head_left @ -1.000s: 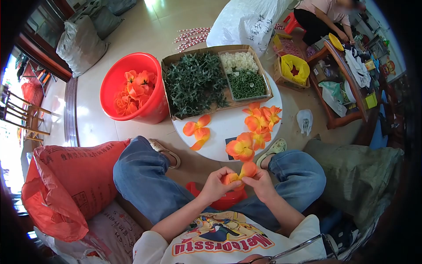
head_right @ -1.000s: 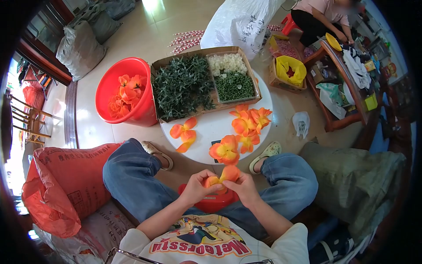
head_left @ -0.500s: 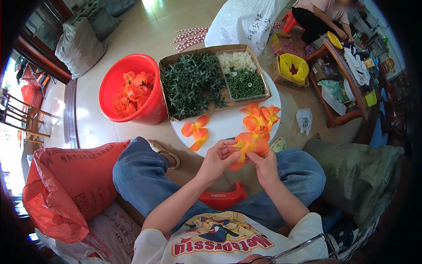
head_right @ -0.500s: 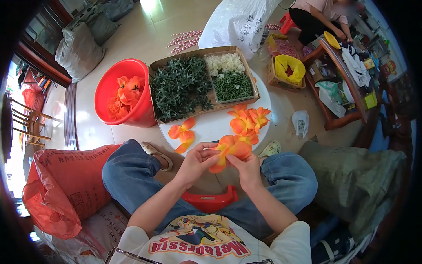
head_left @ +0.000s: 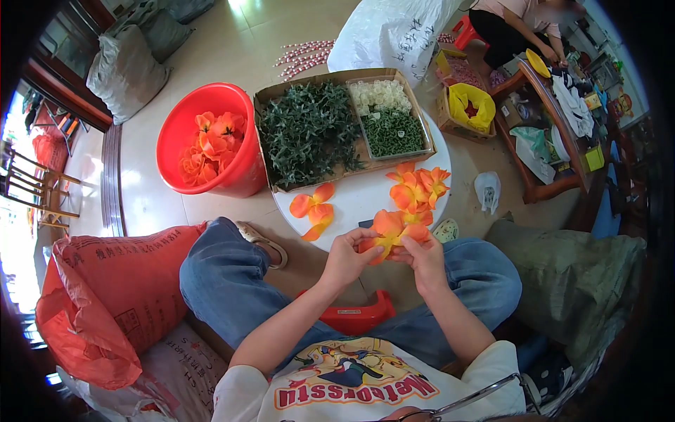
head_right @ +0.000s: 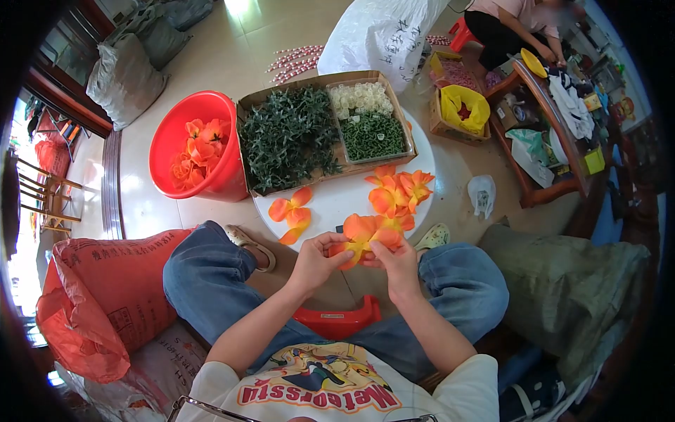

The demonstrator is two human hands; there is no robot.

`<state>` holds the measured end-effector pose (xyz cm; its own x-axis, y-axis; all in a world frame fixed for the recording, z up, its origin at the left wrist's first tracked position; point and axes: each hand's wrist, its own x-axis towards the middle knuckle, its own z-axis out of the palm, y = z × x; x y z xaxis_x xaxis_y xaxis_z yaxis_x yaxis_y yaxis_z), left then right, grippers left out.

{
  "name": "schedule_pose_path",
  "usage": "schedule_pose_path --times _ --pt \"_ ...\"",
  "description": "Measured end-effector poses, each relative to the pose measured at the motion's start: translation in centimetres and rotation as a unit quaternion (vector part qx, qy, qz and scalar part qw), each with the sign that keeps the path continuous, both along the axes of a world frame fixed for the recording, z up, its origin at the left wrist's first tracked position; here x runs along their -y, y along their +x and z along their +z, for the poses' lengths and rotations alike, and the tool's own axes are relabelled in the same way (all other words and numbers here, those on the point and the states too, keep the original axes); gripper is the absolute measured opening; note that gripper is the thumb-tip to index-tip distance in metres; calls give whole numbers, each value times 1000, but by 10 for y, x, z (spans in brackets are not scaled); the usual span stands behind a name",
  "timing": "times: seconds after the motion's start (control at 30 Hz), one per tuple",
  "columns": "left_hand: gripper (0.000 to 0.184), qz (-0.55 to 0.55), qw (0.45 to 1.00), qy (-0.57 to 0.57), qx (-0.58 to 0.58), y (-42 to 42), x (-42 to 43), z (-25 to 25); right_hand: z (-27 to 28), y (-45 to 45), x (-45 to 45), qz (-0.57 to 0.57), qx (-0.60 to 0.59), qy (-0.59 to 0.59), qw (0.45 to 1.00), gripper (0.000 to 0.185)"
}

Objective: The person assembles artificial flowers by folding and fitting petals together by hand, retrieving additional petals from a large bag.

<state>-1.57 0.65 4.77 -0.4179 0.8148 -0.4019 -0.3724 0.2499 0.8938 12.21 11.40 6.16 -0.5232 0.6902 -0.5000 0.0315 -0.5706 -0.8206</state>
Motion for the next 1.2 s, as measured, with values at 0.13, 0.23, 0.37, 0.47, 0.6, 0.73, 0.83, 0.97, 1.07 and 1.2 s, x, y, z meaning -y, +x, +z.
schedule_pose_path --times 0.13,0.23,0.37,0.47,0.6,0.73,0.83,0.97,1.07,1.2 --pt "27 -2 1000 10 -12 -1 -1 -5 10 -7 -7 28 37 32 998 32" --pt "27 -3 1000 8 -11 -1 -2 -7 11 -8 -9 69 59 78 993 30" --pt "27 -6 1000 4 -17 -1 -2 -5 3 -8 -12 90 76 98 988 23" --pt "27 -4 1000 3 -13 -3 -2 -4 6 -12 -15 99 80 97 987 20" --pt "27 2 1000 20 1 -5 -1 -9 8 -13 -18 115 76 97 986 22" --pt "29 4 999 19 26 -6 0 -4 13 -15 -21 110 73 113 985 29" --pt "30 10 998 20 63 -6 0 2 15 -17 -23 116 69 121 983 35" --pt "32 11 992 22 122 -7 1 4 21 -19 -24 157 61 132 977 39" --pt "33 7 991 18 131 -7 1 6 20 -17 -27 167 73 119 976 40" --pt "33 4 993 5 116 -7 1 6 18 -18 -29 149 81 102 980 38"
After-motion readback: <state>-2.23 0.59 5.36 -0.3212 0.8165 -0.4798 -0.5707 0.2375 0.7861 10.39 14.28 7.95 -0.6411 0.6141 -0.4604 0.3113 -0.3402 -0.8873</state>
